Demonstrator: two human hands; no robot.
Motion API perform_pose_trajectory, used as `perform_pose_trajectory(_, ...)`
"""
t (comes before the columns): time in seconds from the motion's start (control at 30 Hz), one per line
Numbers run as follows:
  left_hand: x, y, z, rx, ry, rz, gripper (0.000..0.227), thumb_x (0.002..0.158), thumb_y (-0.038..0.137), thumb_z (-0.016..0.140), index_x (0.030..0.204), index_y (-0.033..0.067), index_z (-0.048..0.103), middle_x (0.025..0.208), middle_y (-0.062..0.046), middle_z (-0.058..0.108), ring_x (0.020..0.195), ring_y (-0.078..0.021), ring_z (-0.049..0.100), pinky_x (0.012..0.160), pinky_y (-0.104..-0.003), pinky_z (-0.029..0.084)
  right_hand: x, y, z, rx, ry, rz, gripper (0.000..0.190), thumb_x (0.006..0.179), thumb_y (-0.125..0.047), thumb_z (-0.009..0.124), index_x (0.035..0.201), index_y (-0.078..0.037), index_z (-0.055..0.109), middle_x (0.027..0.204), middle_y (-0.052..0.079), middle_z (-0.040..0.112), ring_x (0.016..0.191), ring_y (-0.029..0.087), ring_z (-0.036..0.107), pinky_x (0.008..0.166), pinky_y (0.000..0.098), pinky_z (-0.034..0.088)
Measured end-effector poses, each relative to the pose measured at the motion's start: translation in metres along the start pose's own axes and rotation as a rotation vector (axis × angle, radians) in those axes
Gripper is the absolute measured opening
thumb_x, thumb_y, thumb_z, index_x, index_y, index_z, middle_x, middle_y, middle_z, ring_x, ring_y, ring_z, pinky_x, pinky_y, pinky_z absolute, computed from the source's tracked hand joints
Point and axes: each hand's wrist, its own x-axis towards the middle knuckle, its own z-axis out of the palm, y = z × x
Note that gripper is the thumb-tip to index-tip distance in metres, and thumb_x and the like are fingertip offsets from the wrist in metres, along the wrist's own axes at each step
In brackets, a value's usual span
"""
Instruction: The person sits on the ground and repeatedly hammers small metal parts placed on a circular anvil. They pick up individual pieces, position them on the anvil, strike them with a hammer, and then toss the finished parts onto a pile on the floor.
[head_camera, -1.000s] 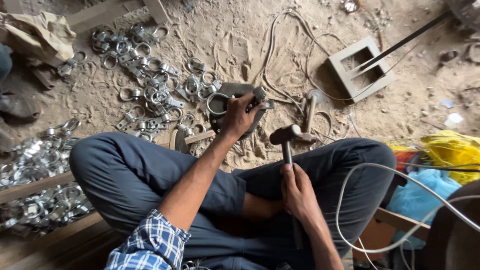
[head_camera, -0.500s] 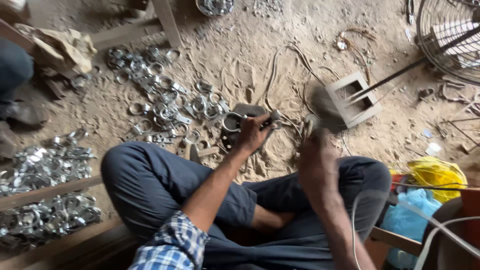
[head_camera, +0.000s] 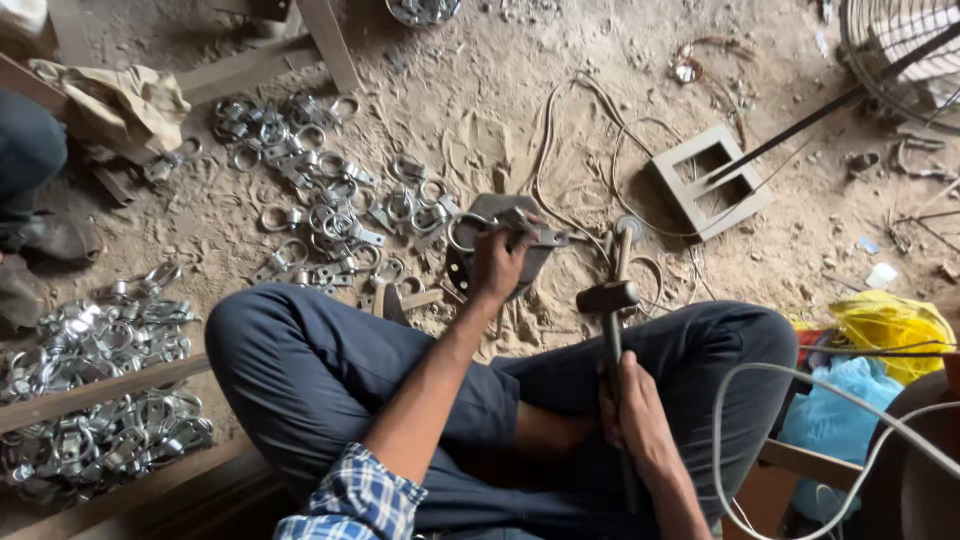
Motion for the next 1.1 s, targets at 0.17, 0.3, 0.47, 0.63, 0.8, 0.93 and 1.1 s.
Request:
perform_pose_trajectory(0.17,0.003,0.012,-0.01,-0.193,0.022,-0.023,0.025,0.1,0.027,0.065,0.114,0.0071,0.066,0.112,-0.007,0.076,0.098,-0.0154,0.075,0.082,-0.03,0.063,0.013,-0.004,0.0,0.185,-0.036,0.036,0.046,0.107,-0.049,0.031,0.103,-0.008,0.052,0.052,0.001,0.038,0.032,0.012,0.03,0.029,0.0274,0.025)
perform_pose_trajectory(0.3,0.001,0.006,-0.005,-0.068,0.005,-0.03,0.02,0.1,0.023,0.067,0.113,0.0077,0.069,0.109,-0.008,0.078,0.095,-0.0178,0.077,0.081,-0.03,0.063,0.014,-0.005,0.003,0.151,-0.038,0.056,0.047,0.106,-0.049,0.031,0.105,-0.008,0.053,0.052,0.002,0.039,0.032,0.012,0.031,0.029,0.0275,0.026)
perform_pose_trajectory(0.47,-0.003,0.004,0.001,-0.038,0.005,0.006,0.017,0.099,0.018,0.069,0.111,0.0077,0.071,0.107,-0.009,0.078,0.095,-0.0185,0.078,0.079,-0.03,0.064,0.013,-0.004,0.003,0.146,-0.044,0.06,0.048,0.107,-0.049,0.031,0.105,-0.006,0.053,0.054,0.002,0.04,0.033,0.011,0.032,0.03,0.0269,0.028)
perform_pose_trajectory(0.63,-0.006,-0.004,0.005,0.019,0.006,0.009,0.015,0.098,0.017,0.069,0.111,0.0088,0.069,0.105,-0.008,0.077,0.093,-0.02,0.078,0.077,-0.032,0.065,0.013,-0.003,0.004,0.138,-0.049,0.057,0.049,0.107,-0.049,0.031,0.106,-0.006,0.053,0.054,0.002,0.039,0.034,0.011,0.032,0.03,0.0265,0.028)
perform_pose_trajectory(0.8,-0.007,-0.019,0.008,0.17,0.033,0.181,0.015,0.101,0.019,0.067,0.115,0.0121,0.066,0.102,-0.008,0.077,0.085,-0.0201,0.074,0.073,-0.033,0.063,0.012,-0.006,0.006,0.132,-0.055,0.061,0.048,0.106,-0.049,0.031,0.105,-0.006,0.053,0.054,0.001,0.04,0.034,0.011,0.032,0.03,0.0266,0.028)
perform_pose_trajectory(0.93,-0.003,-0.017,0.015,0.408,-0.057,0.175,0.021,0.104,0.024,0.064,0.12,0.0114,0.066,0.078,-0.008,0.074,0.052,-0.017,0.057,0.066,-0.038,0.057,0.007,-0.008,0.007,0.102,-0.047,0.033,0.047,0.107,-0.047,0.032,0.105,-0.006,0.054,0.054,0.001,0.041,0.035,0.011,0.036,0.032,0.0262,0.031)
perform_pose_trajectory(1.1,0.007,-0.018,0.016,0.439,-0.24,-0.031,0.032,0.105,0.035,0.058,0.125,0.0103,0.063,0.073,-0.01,0.07,0.051,-0.016,0.059,0.055,-0.036,0.058,0.013,-0.007,0.01,-0.083,0.008,-0.024,0.039,0.108,-0.04,0.04,0.1,-0.006,0.057,0.053,0.0,0.04,0.037,0.012,0.037,0.034,0.0288,0.031)
